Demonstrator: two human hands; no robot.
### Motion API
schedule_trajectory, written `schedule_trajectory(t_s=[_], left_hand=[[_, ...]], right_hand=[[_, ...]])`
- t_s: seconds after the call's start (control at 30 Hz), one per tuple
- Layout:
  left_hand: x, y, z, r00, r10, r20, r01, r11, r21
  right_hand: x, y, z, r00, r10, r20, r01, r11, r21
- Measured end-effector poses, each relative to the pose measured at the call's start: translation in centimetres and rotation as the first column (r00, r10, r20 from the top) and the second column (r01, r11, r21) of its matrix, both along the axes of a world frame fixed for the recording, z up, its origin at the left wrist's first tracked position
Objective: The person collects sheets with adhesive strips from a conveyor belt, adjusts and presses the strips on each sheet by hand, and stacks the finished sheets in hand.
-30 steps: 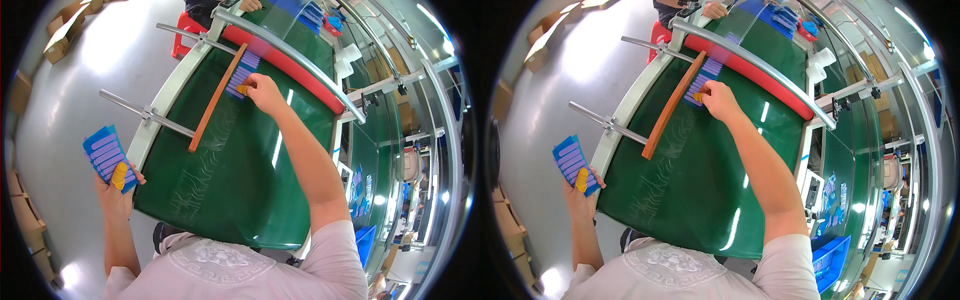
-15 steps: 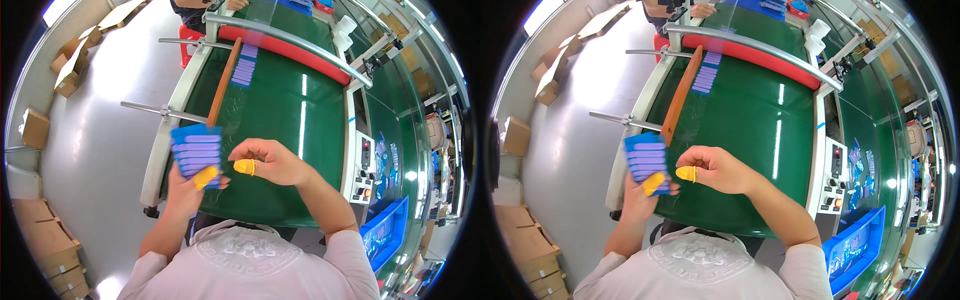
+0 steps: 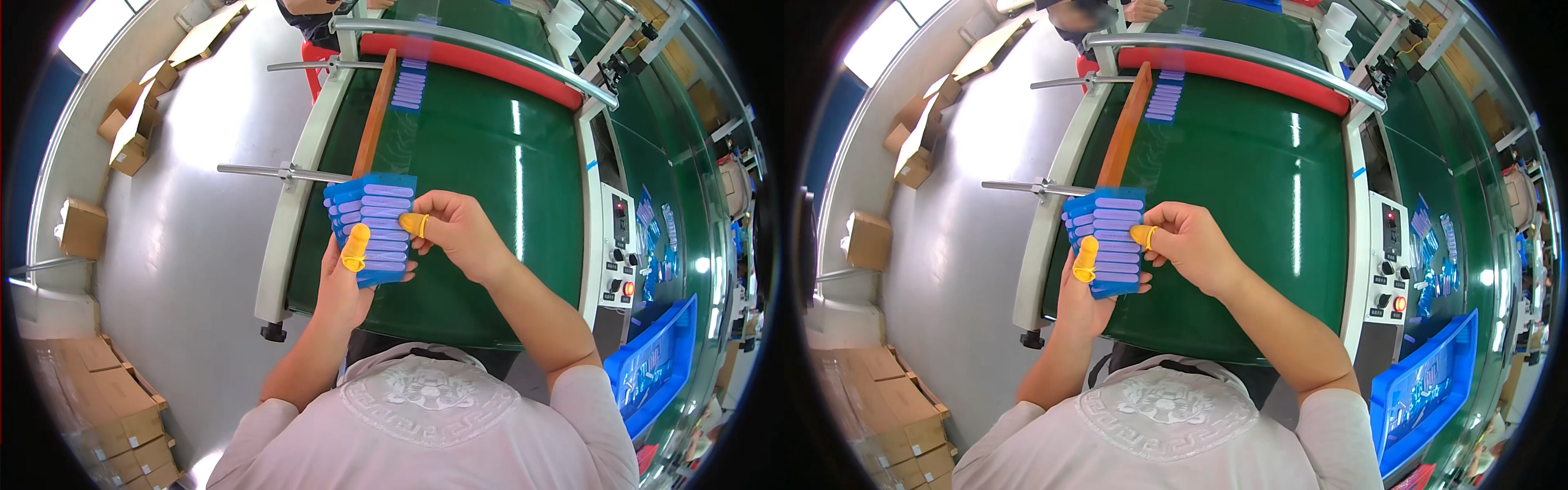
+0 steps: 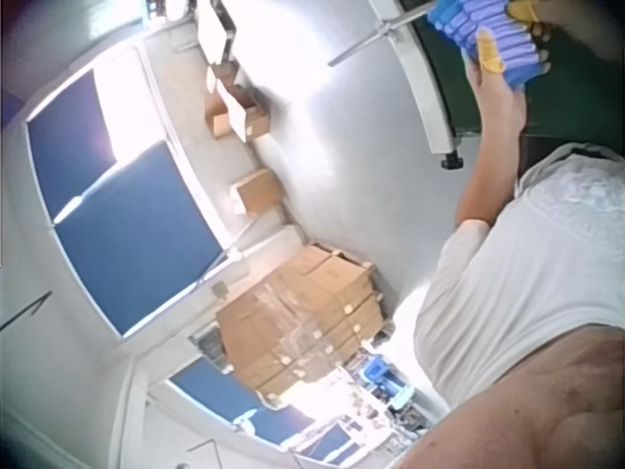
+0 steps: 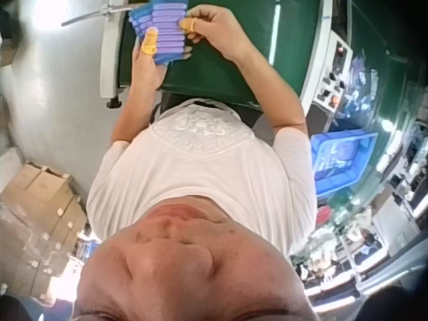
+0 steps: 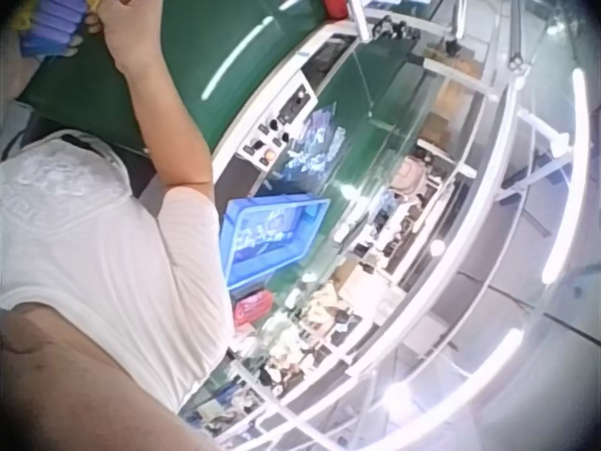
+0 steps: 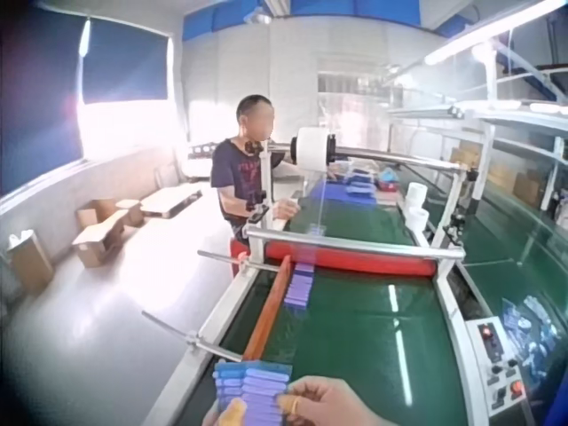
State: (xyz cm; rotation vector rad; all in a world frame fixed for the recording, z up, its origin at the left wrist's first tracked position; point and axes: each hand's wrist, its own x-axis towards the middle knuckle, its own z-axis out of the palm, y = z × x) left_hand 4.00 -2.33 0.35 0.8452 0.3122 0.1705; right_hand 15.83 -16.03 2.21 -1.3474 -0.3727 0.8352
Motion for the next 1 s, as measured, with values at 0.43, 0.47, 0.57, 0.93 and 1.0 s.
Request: schedule_trajectory(t_s=[0.43,0.47,0.57,0.93,1.0], left_hand=[[-2.9,2.9,-0.5,0.984,0.169,-0.058,-0.166,0.984,0.067],[-3.3,2.8,-0.3,0.984,0.173,-0.043,-0.169,0.982,0.082],[-3.3,2.7,0.3,0.967,0.245,-0.076,-0.234,0.965,0.121],[-3.8,2.6,0.2,0.978,0.207,-0.022,-0.204,0.975,0.087],[-3.8,2.5,0.2,0.979,0.204,-0.022,-0.202,0.976,0.080]], right_hand=[[13.1,1.9,-3.7,0.972,-0.188,-0.144,0.177,0.980,-0.085],[14.0,2.7,-4.5,0.971,-0.222,-0.093,0.207,0.967,-0.146],[15.9,4.4,-5.5,0.963,-0.269,-0.005,0.260,0.934,-0.246],[16.3,8.4,-5.6,0.928,-0.318,0.194,0.366,0.877,-0.310],[16.0,8.0,-5.1,0.917,-0.226,0.327,0.347,0.857,-0.382]])
